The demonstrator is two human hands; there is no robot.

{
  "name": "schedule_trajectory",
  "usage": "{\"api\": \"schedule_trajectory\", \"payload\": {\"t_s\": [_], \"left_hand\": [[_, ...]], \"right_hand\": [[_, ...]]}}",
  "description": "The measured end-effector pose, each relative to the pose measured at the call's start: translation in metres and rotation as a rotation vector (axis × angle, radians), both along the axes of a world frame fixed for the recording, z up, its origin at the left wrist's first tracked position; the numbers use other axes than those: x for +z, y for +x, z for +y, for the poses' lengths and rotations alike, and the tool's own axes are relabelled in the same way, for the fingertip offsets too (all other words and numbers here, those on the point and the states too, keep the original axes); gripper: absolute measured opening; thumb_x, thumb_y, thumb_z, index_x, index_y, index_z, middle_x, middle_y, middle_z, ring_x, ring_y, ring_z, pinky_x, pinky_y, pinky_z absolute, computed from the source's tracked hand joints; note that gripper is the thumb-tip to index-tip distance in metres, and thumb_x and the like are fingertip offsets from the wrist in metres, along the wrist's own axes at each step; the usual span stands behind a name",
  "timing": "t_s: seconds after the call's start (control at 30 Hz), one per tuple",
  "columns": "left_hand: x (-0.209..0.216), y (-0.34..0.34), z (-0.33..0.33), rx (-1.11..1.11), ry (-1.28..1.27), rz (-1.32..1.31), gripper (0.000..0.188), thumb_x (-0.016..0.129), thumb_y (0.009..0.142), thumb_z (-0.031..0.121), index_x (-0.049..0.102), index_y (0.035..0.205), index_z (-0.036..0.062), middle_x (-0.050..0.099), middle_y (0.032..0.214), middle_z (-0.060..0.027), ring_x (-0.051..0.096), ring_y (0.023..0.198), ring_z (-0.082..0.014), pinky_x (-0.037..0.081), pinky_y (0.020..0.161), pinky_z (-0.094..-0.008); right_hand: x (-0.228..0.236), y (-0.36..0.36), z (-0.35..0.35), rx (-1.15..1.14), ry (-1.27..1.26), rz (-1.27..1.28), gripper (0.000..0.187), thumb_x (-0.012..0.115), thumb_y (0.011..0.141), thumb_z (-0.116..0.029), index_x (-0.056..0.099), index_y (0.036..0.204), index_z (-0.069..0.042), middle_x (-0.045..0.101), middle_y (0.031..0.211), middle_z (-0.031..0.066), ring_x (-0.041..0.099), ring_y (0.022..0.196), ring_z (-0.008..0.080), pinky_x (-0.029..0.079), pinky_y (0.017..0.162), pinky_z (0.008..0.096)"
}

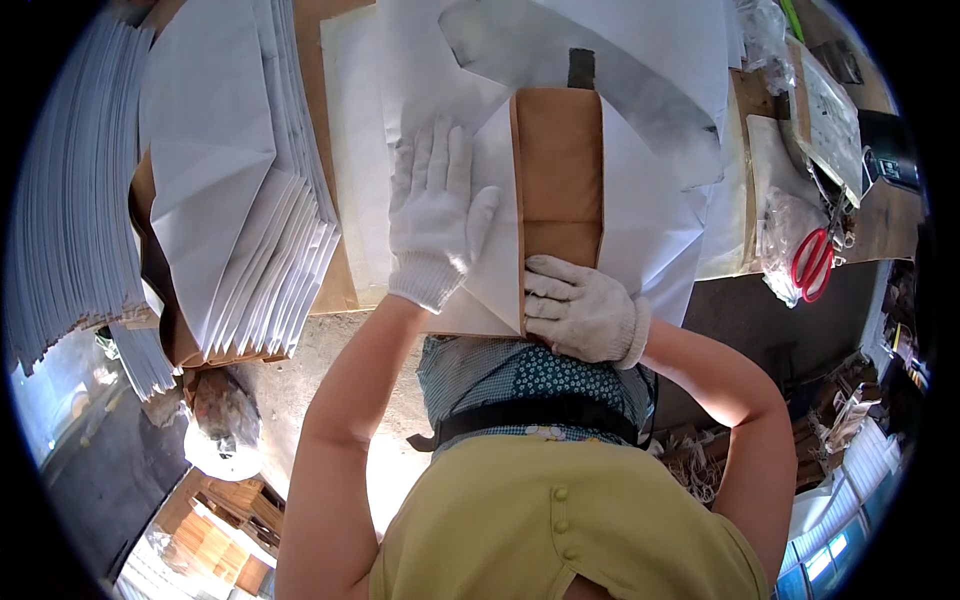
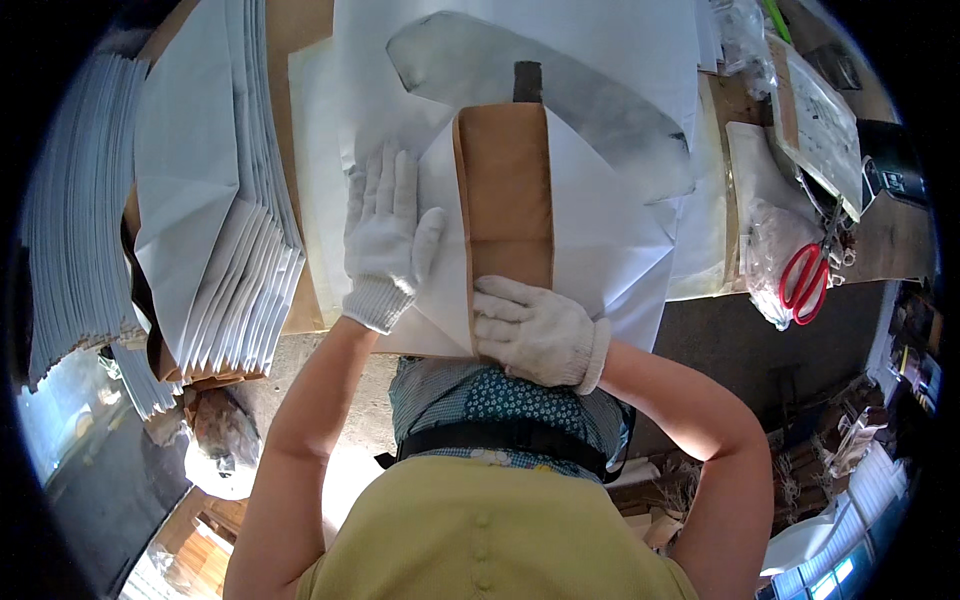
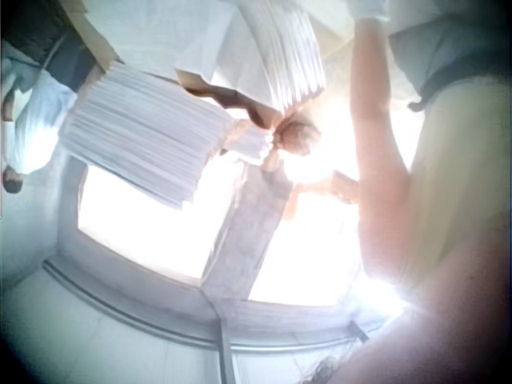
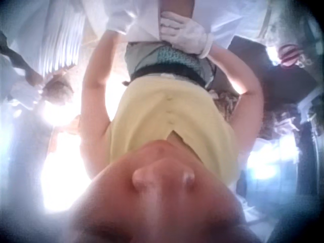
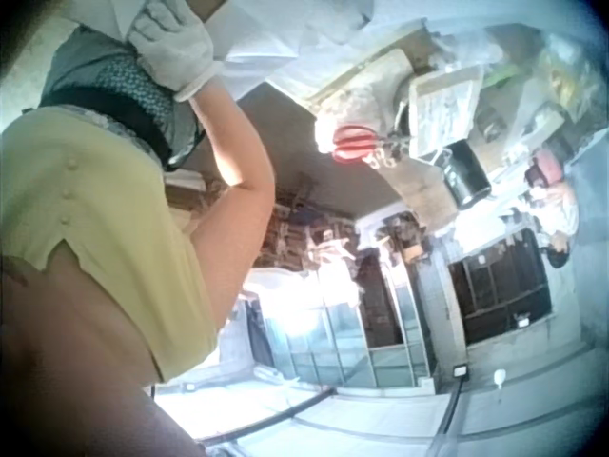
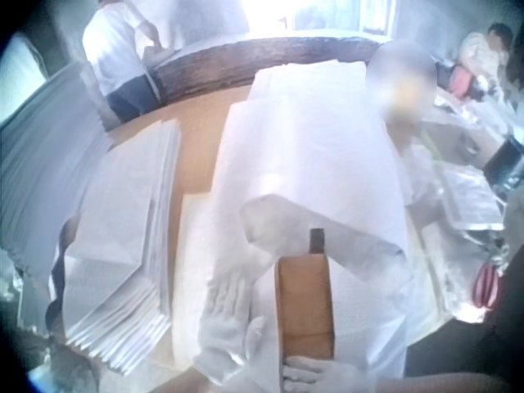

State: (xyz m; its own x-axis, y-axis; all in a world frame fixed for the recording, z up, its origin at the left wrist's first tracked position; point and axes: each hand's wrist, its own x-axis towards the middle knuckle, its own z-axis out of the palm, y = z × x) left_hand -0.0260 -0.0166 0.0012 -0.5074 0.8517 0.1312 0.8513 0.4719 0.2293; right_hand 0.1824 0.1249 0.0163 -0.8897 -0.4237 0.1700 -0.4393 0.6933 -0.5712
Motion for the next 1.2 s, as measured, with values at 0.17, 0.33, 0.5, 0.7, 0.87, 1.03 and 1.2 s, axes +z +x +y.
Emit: {"api": "schedule_trajectory", "payload": {"t_s": [0.17, 0.33, 0.5, 0.7, 0.87, 1.03, 1.2], "left_hand": [[0.006, 0.009, 0.048, -0.081, 0.068, -0.067, 0.075, 0.052, 0.105, 0.045, 0.036, 0.160, -0.0027, 0.035, 0.167, -0.0224, 0.028, 0.158, -0.0361, 0.014, 0.133, -0.0490], [0.006, 0.003, 0.059, -0.151, 0.126, -0.055, 0.075, 0.055, 0.104, 0.044, 0.037, 0.158, -0.0050, 0.036, 0.165, -0.0268, 0.025, 0.158, -0.0414, 0.016, 0.132, -0.0505], [0.020, 0.016, 0.004, -0.149, 0.039, -0.056, 0.075, 0.057, 0.102, 0.044, 0.041, 0.156, -0.0050, 0.036, 0.166, -0.0267, 0.029, 0.157, -0.0419, 0.020, 0.131, -0.0516], [0.014, 0.023, -0.040, -0.081, 0.050, -0.024, 0.072, 0.060, 0.100, 0.040, 0.046, 0.153, -0.0056, 0.045, 0.161, -0.0245, 0.041, 0.151, -0.0431, 0.027, 0.129, -0.0524], [0.011, 0.031, -0.073, -0.005, 0.072, -0.080, 0.067, 0.062, 0.099, 0.034, 0.048, 0.153, -0.0023, 0.054, 0.153, -0.0244, 0.048, 0.146, -0.0416, 0.029, 0.128, -0.0519], [0.017, 0.010, -0.074, 0.000, 0.318, -0.360, 0.053, 0.076, 0.088, 0.012, 0.061, 0.139, 0.0059, 0.065, 0.131, -0.0216, 0.066, 0.122, -0.0372, 0.052, 0.107, -0.0475], [0.012, -0.027, -0.090, -0.183, 0.329, -0.426, 0.037, 0.090, 0.075, 0.008, 0.075, 0.109, 0.0102, 0.070, 0.111, -0.0135, 0.073, 0.093, -0.0280, 0.062, 0.077, -0.0377]], "right_hand": [[-0.001, -0.004, -0.001, -0.006, -0.003, 0.044, 0.047, 0.073, 0.070, -0.027, 0.072, 0.113, -0.008, 0.069, 0.123, 0.0077, 0.056, 0.135, 0.0285, 0.038, 0.124, 0.0492], [-0.019, -0.006, 0.037, -0.448, 0.186, 0.202, 0.039, 0.072, 0.084, -0.025, 0.071, 0.121, -0.014, 0.065, 0.132, 0.0084, 0.059, 0.127, 0.0303, 0.044, 0.114, 0.0484], [0.004, -0.013, 0.124, -1.488, 0.387, 0.235, 0.048, 0.080, 0.085, -0.029, 0.068, 0.129, -0.014, 0.065, 0.129, 0.0142, 0.062, 0.117, 0.0335, 0.047, 0.103, 0.0487], [0.026, 0.044, 0.176, -1.572, -0.547, -0.161, 0.042, 0.069, 0.095, -0.010, 0.064, 0.135, -0.002, 0.069, 0.115, 0.0095, 0.067, 0.098, 0.0240, 0.053, 0.088, 0.0331], [0.066, 0.086, 0.181, -1.287, -1.093, 0.014, 0.045, 0.070, 0.099, -0.006, 0.058, 0.143, 0.000, 0.071, 0.118, 0.0076, 0.071, 0.101, 0.0136, 0.059, 0.081, 0.0267], [0.030, 0.087, 0.148, -1.321, -0.703, -0.381, 0.040, 0.057, 0.097, 0.010, 0.056, 0.137, 0.008, 0.068, 0.112, 0.0084, 0.068, 0.101, 0.0116, 0.056, 0.088, 0.0237], [0.039, 0.039, 0.113, -1.334, -0.435, -0.519, 0.037, 0.078, 0.088, 0.000, 0.067, 0.123, 0.002, 0.065, 0.108, 0.0043, 0.062, 0.093, 0.0110, 0.052, 0.081, 0.0254]]}}
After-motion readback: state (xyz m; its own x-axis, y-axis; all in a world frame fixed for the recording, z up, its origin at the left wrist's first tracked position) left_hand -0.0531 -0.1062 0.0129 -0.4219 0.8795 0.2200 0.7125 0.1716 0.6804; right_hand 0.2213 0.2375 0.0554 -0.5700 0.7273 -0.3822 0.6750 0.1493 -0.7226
